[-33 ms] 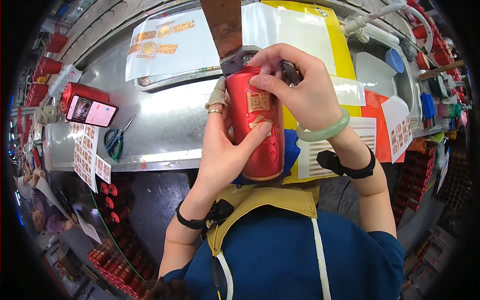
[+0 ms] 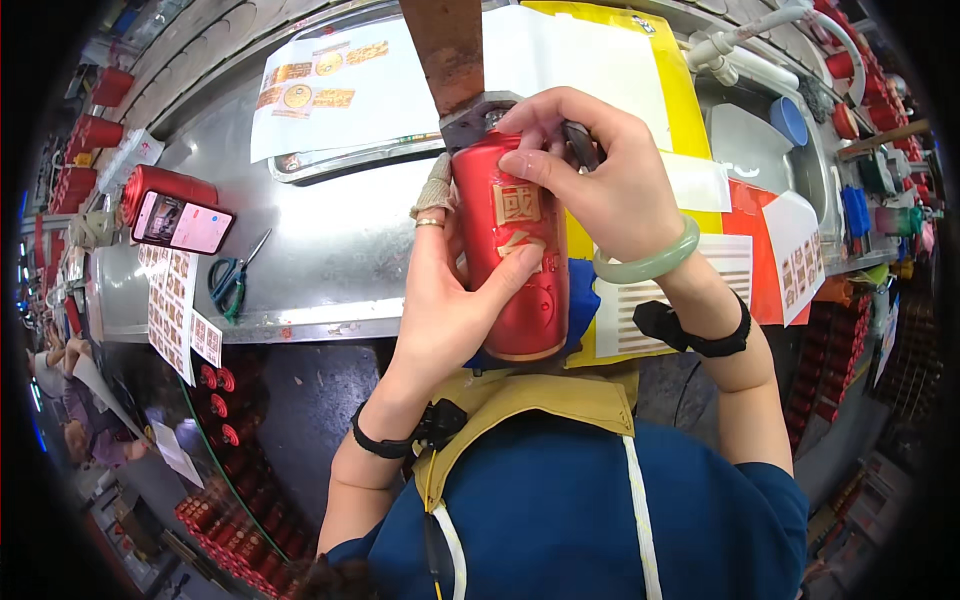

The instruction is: Applying labels and cleaning the exterior of red cylindrical containers in a production setting.

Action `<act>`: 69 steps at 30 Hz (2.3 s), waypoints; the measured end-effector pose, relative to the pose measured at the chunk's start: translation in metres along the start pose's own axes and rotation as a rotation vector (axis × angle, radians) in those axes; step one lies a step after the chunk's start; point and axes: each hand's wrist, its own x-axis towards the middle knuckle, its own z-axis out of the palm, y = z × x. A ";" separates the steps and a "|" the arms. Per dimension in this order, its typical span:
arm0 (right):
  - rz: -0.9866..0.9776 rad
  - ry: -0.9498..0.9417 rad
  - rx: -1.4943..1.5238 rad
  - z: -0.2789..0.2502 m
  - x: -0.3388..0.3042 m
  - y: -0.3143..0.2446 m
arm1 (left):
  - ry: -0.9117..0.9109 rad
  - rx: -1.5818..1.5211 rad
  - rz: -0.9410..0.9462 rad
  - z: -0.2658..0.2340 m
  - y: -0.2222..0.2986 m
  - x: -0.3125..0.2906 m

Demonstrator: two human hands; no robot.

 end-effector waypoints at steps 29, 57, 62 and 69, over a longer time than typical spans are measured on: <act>0.036 0.019 0.014 0.002 0.000 0.000 | 0.049 0.001 0.031 0.002 -0.004 -0.001; 0.015 0.018 0.014 0.001 0.000 -0.003 | 0.044 -0.037 0.072 0.002 -0.006 0.000; 0.016 0.019 0.041 0.002 -0.001 0.000 | 0.021 -0.014 0.065 0.003 -0.005 -0.001; 0.012 0.021 0.022 0.002 0.000 0.000 | 0.040 0.001 0.072 0.004 -0.005 0.000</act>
